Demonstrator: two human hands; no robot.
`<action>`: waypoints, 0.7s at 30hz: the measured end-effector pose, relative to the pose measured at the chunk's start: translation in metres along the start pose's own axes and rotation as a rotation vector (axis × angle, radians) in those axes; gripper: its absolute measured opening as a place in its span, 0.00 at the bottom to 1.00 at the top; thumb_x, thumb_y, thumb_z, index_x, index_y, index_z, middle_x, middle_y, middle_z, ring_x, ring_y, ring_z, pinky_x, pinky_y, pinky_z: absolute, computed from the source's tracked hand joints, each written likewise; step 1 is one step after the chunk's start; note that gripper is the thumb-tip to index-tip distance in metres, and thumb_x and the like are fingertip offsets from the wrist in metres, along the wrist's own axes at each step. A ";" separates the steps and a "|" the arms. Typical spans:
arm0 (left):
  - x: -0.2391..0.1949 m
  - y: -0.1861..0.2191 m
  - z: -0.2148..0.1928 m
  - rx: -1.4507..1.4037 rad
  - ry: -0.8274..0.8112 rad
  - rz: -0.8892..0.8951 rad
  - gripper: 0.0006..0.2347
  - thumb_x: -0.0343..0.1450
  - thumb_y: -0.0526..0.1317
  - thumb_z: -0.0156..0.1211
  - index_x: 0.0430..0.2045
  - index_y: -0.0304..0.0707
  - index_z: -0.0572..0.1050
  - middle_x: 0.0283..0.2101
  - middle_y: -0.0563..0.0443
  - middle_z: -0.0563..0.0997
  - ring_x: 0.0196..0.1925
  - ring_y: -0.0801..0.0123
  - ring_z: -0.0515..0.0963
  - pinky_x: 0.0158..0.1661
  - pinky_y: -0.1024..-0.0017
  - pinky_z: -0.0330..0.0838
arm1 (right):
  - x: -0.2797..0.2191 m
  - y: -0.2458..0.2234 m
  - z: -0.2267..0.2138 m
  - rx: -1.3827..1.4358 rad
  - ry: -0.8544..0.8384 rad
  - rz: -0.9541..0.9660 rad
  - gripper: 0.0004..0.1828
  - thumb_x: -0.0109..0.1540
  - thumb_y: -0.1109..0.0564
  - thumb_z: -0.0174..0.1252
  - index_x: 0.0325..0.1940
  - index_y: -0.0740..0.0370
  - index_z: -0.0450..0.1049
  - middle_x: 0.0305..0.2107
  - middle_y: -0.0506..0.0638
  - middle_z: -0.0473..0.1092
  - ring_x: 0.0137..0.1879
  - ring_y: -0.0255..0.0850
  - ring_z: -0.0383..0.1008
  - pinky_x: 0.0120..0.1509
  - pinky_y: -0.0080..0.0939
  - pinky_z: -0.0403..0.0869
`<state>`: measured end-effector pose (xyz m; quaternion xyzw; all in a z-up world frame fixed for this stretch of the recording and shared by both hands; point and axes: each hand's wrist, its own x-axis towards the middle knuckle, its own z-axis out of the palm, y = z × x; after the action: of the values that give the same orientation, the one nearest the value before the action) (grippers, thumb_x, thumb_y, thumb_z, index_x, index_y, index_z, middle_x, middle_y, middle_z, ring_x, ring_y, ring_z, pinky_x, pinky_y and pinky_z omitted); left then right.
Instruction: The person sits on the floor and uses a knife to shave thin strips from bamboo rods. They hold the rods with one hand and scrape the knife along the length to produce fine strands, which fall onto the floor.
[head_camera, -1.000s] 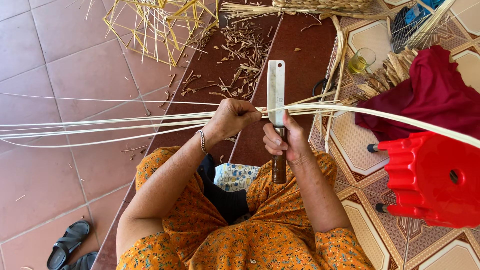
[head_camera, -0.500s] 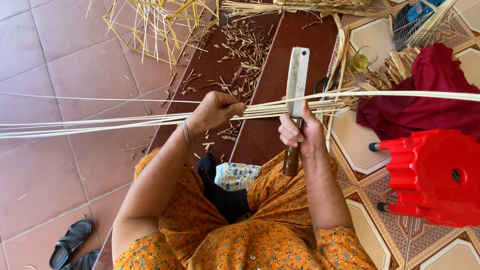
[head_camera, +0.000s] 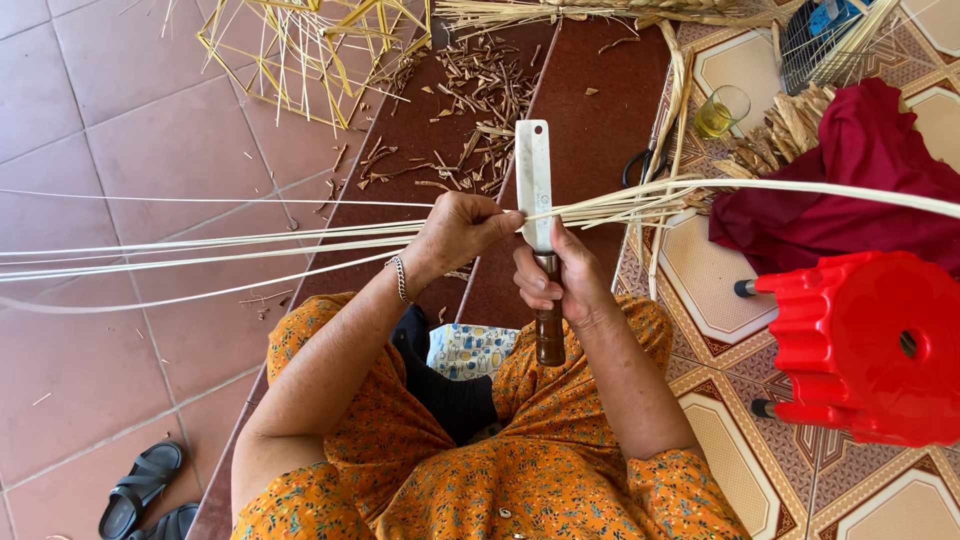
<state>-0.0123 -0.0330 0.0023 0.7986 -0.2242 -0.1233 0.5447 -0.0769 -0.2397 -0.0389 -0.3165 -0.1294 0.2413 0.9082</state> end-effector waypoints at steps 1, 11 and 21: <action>0.001 0.000 -0.002 -0.017 -0.010 -0.054 0.14 0.71 0.46 0.68 0.24 0.32 0.84 0.16 0.54 0.77 0.18 0.81 0.72 0.18 0.75 0.64 | 0.001 -0.002 -0.002 -0.031 -0.015 0.009 0.28 0.75 0.36 0.45 0.63 0.61 0.66 0.20 0.46 0.66 0.17 0.29 0.55 0.18 0.32 0.61; -0.009 -0.013 -0.030 0.088 0.102 0.063 0.14 0.71 0.47 0.67 0.22 0.34 0.82 0.16 0.56 0.77 0.16 0.81 0.69 0.16 0.74 0.62 | 0.001 -0.033 -0.002 -0.065 -0.052 -0.031 0.32 0.72 0.36 0.46 0.68 0.64 0.67 0.18 0.45 0.65 0.16 0.28 0.57 0.16 0.30 0.61; -0.007 -0.002 -0.007 0.064 0.116 0.045 0.15 0.71 0.47 0.67 0.22 0.33 0.81 0.15 0.55 0.74 0.17 0.80 0.69 0.17 0.73 0.63 | 0.005 -0.003 0.009 -0.118 0.095 0.072 0.26 0.70 0.33 0.45 0.58 0.55 0.68 0.17 0.44 0.64 0.15 0.28 0.55 0.17 0.31 0.61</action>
<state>-0.0146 -0.0236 0.0028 0.8162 -0.2138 -0.0575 0.5337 -0.0754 -0.2348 -0.0300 -0.3851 -0.0888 0.2506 0.8838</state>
